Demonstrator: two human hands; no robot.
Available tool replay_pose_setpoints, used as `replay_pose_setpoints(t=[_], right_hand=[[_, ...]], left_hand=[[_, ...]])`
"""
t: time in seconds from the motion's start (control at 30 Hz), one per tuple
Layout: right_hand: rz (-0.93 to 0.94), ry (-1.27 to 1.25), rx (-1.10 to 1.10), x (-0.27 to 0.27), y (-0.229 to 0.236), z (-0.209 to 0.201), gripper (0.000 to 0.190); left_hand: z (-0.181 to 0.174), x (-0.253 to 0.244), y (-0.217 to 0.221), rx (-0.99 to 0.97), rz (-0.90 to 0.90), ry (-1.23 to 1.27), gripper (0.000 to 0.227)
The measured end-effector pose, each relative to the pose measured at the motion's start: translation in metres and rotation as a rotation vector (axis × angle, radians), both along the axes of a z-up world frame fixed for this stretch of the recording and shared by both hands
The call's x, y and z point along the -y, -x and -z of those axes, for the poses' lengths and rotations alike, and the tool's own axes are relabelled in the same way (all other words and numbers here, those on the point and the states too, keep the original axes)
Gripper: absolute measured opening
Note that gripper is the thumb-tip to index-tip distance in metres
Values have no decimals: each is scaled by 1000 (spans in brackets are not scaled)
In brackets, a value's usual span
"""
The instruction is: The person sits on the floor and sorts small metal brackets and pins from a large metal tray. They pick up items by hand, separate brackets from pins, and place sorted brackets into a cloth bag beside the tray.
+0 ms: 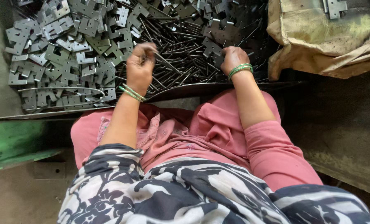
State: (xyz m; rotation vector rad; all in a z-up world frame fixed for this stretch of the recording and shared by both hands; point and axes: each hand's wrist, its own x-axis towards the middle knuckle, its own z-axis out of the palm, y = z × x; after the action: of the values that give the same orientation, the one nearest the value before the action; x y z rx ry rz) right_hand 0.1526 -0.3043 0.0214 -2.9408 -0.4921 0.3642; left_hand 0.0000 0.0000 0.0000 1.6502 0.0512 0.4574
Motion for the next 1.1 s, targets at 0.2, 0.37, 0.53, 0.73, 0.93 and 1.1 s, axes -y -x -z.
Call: replay_pose_setpoints(t=[0.2,0.37,0.53,0.73,0.93,1.1], right_hand=[[98,-347,10,-22,2,-37,23],[160,-878,-131,-27,6,-18,15],[422,-1313,-563,-10,9,0,6],[707,-1592,-869,8,-6,2,8],[817,-1686,-922,6,-14,8,18],[-9,-1231,66,-10,7,-19,30]], left_hand=[[-88,-25,2,9,25,1369,19],[-65,-12,-24,-326,-17,247,31],[-21,23,-41,-620,152,-965,31],[11,40,-57,-473,148,-1277,25],[21,12,-48,-444,-109,-466,13],[6,3,-22,-171,74,1238,8]])
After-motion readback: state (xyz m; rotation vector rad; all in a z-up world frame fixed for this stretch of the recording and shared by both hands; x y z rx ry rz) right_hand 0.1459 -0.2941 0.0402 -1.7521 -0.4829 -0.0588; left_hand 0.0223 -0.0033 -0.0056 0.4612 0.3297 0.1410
